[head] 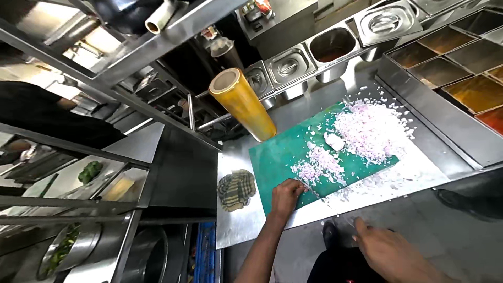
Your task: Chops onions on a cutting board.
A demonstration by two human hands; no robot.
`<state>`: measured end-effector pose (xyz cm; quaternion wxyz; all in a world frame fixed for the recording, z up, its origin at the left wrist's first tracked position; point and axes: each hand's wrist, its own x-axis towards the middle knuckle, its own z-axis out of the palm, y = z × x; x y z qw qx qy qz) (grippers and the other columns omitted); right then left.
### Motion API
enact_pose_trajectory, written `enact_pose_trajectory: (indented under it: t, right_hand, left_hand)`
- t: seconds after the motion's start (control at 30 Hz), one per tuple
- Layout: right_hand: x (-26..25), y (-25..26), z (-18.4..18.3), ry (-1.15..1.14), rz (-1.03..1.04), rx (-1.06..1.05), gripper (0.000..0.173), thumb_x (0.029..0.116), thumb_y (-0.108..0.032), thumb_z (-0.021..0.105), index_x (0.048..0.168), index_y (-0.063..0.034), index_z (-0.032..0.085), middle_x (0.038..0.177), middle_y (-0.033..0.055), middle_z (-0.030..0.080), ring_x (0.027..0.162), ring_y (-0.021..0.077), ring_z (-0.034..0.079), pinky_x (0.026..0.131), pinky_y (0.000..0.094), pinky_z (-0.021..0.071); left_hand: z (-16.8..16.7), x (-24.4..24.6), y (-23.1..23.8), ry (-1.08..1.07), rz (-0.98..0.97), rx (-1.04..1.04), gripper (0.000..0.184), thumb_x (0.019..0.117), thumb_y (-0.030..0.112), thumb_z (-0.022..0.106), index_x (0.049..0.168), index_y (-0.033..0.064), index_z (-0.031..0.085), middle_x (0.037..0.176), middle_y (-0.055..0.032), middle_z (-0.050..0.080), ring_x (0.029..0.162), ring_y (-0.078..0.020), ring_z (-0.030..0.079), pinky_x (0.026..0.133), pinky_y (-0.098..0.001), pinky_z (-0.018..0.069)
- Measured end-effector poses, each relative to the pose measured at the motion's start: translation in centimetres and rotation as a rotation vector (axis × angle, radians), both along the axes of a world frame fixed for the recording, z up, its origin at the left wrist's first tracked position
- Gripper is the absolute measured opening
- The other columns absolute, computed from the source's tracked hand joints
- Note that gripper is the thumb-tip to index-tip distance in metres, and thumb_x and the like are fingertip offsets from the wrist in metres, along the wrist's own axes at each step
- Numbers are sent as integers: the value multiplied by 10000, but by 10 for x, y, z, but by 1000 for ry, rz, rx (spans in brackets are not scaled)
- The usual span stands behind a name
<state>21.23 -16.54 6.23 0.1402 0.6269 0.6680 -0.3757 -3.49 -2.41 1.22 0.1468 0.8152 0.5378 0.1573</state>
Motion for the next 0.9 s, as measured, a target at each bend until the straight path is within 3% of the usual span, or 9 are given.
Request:
enact_pose_trajectory:
  t: [0.13,0.27,0.4,0.57,0.7,0.9]
  right_hand:
    - [-9,10,-24,-7,-17,-32,433,1104,-358,345,1399,-49,417,1061,241,677,994,453,702,806,597,565]
    - [-8,6,3,40,-5,-22,458,1096,-402,362,1366,-43,453,982,237,687,951,457,707,786,599,564]
    - [-11,5,-27,41,-25,-54,462,1101,-409,345,1376,-49,434,1030,238,688,992,450,706,815,598,566]
    - [-7,5,0,72,-5,-39,478,1091,-441,378,1352,-50,463,972,229,688,958,447,706,797,597,561]
    - [-1,0,-33,49,-6,-24,486,1096,-432,366,1378,-45,445,998,239,695,960,452,712,797,596,569]
    - [3,3,3,69,11,-38,480,1095,-436,372,1363,-48,463,997,242,694,966,463,706,793,605,562]
  left_hand:
    - [5,1,-4,29,-31,-27,126,961,224,702,980,152,804,1001,-15,770,902,-166,742,816,-402,613]
    - [2,-3,-7,22,-11,-24,124,968,201,686,983,151,799,1032,-16,768,925,-167,742,841,-400,615]
    - [-12,-6,-6,-57,-31,52,123,959,223,704,959,142,796,1012,-13,768,941,-154,739,854,-369,616]
    - [-19,-11,-7,-98,-71,108,93,946,201,718,939,146,794,1008,-5,768,977,-141,735,877,-350,614]
    - [-29,-11,-5,-125,-100,210,125,953,227,704,936,148,800,1011,3,776,989,-139,740,886,-330,614]
    - [-29,-12,-5,-135,-120,237,111,942,201,711,932,131,796,1007,-9,780,1000,-145,743,897,-318,613]
